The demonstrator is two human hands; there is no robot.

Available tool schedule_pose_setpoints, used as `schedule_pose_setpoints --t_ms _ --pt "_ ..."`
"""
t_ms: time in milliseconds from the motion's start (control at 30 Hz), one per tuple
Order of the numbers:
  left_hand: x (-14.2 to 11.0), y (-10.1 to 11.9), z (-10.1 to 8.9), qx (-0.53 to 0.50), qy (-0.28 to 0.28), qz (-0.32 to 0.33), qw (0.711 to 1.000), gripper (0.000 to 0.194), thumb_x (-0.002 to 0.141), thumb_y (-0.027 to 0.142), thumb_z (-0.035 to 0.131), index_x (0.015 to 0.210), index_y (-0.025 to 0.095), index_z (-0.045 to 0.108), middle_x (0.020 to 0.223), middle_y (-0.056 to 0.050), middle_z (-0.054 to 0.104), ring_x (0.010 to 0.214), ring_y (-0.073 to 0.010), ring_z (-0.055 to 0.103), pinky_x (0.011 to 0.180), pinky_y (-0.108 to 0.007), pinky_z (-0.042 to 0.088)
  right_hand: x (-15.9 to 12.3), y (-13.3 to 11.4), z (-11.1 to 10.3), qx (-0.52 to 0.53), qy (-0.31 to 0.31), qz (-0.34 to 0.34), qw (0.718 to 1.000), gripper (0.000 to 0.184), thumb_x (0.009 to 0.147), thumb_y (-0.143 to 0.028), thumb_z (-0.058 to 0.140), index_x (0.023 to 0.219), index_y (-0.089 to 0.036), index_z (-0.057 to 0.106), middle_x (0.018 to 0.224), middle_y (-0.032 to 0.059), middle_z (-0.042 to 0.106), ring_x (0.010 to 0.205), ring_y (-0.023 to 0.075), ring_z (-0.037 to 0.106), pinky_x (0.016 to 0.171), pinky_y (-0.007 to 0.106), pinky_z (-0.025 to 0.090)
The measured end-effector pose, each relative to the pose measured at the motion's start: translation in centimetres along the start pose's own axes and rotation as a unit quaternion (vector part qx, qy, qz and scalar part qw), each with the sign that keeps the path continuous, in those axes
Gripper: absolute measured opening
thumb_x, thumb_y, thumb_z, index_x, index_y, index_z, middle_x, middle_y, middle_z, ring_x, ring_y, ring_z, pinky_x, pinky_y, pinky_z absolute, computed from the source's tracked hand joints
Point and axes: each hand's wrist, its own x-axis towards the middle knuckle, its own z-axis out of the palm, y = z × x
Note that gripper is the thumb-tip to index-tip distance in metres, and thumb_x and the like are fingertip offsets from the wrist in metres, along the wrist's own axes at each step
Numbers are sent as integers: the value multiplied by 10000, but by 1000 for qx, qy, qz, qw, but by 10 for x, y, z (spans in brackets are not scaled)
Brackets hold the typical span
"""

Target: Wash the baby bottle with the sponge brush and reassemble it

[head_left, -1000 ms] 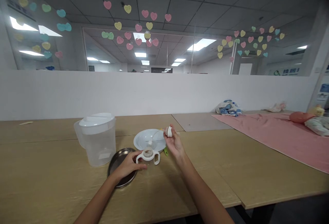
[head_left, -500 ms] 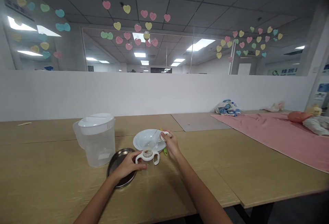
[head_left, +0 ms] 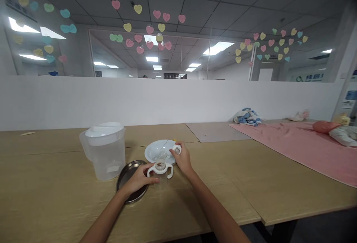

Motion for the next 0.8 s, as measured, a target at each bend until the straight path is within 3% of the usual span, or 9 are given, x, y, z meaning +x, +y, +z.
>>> schedule_pose_setpoints --t_ms 100,333,800 --pt "1 -2 -1 -7 -6 0 1000 595 519 259 764 1087 151 625 1103 -76 644 981 -246 564 904 -346 398 1 0 0 12 14 -13 1000 270 648 -340 636 851 -178 563 889 56 618 821 202 561 758 314 420" --pt "2 -5 -1 -7 -14 10 1000 627 517 287 773 1105 139 614 1107 -92 638 985 -253 556 908 -361 390 0 -5 2 51 -30 -4 998 257 706 -413 599 790 -172 624 792 46 644 747 190 568 715 289 413" --pt "1 -3 -1 14 3 6 1000 590 520 286 761 1079 148 633 1095 -86 644 967 -253 559 881 -352 409 2 -6 0 107 29 14 994 292 661 -438 639 604 -156 589 592 -2 551 572 128 445 566 232 335"
